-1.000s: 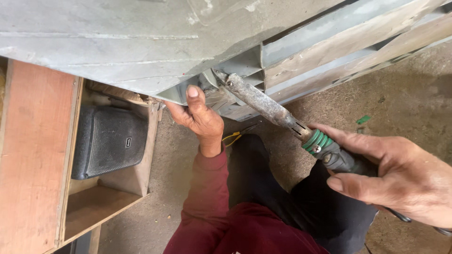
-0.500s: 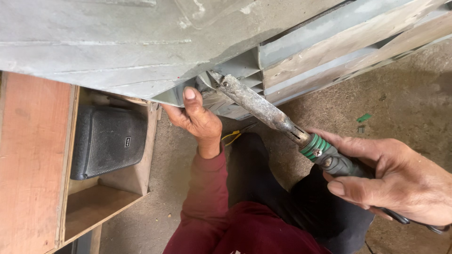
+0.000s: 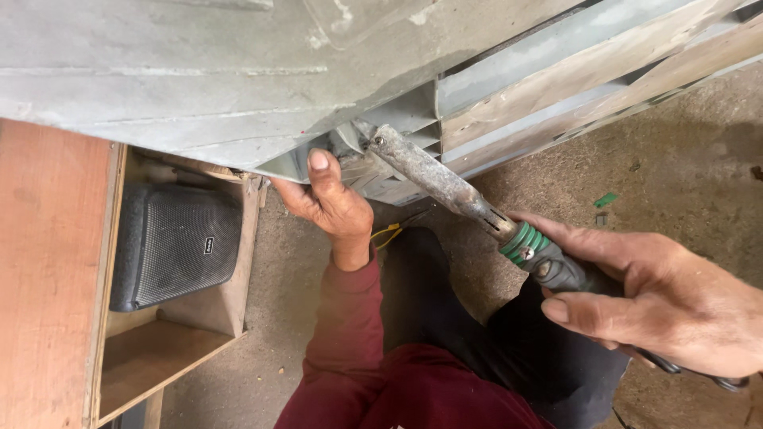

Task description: The person positions a large metal frame on the floor and uses a chisel to scrape and clean the interior corners and edges of the frame. They hold the frame steady with one hand while applying the tool with the other to remove debris or residue from the metal surface.

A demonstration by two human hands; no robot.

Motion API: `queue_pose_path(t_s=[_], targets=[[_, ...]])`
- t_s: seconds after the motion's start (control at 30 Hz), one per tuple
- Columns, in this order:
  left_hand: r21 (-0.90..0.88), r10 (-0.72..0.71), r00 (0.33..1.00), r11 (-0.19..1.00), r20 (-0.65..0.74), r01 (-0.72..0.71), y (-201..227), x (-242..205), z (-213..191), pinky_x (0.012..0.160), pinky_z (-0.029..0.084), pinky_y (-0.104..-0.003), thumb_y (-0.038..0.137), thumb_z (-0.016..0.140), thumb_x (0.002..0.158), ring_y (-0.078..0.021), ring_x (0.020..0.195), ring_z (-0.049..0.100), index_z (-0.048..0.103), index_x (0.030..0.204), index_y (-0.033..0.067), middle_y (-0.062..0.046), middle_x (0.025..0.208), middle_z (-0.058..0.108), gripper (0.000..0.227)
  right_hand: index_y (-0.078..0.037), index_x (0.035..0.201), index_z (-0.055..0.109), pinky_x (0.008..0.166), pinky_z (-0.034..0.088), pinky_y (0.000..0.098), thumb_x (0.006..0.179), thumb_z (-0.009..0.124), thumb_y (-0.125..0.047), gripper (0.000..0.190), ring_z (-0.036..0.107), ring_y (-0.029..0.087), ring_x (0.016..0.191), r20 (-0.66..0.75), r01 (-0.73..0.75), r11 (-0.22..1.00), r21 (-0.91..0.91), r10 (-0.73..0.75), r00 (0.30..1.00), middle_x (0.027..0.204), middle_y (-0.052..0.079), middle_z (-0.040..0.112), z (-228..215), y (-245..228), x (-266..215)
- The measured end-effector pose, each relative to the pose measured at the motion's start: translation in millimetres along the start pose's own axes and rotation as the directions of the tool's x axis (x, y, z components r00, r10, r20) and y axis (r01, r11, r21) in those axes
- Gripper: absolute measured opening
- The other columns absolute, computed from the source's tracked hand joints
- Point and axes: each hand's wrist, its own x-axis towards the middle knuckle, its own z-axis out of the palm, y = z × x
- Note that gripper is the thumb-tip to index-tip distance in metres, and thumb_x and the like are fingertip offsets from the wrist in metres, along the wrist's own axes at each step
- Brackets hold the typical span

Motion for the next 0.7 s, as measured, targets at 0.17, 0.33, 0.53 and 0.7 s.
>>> queue_pose_path(t_s=[0.17,0.33,0.53,0.7], targets=[[0.027,0.000,1.000,1.000,-0.003,0.000,1.2,-0.1,-2.0,0.067,0.036,-0.021,0.015,0.060,0.109,-0.0077,0.075,0.041,0.040,0.151,-0.0079,-0.005,0.103,0.056,0.052,-0.037,0.160,0.027,0.047,0.050,0.0386,0.091,0.075,-0.030,0.085,0.056,0.020,0.050,0.008,-0.042,0.985,-0.165,0.044,0.999,0.064,0.009,0.056,-8.4,-19.4,-9.3],[0.036,0.002,1.000,0.999,0.004,-0.002,2.1,1.0,-1.9,0.063,0.034,-0.019,0.017,0.060,0.108,-0.0052,0.071,0.040,0.034,0.156,-0.0048,-0.003,0.101,0.055,0.058,-0.040,0.156,0.037,0.041,0.054,0.0496,0.094,0.078,-0.027,0.075,0.060,0.031,0.043,0.014,-0.156,0.986,-0.055,0.157,0.988,0.074,0.015,0.059,-19.2,-28.8,-16.4],[0.010,-0.005,0.999,1.000,0.033,0.004,3.2,3.9,-3.6,0.058,0.033,-0.021,0.019,0.059,0.108,-0.0041,0.066,0.041,0.031,0.160,0.0002,-0.001,0.093,0.055,0.062,-0.020,0.147,0.052,0.039,0.052,0.0486,0.080,0.081,-0.030,0.074,0.062,0.032,0.044,-0.006,0.009,0.997,0.080,-0.009,1.000,0.066,0.020,0.059,-27.5,-15.2,-15.6],[-0.012,-0.037,0.999,0.999,0.039,0.037,0.0,4.8,-7.2,0.053,0.029,-0.020,0.019,0.060,0.110,-0.0044,0.058,0.038,0.042,0.149,-0.0027,0.001,0.075,0.049,0.049,-0.018,0.154,0.050,0.040,0.056,0.0489,0.075,0.084,-0.030,0.087,0.066,0.030,0.049,0.010,0.066,0.990,0.124,-0.067,0.998,0.063,0.018,0.060,-26.3,13.4,-11.3]])
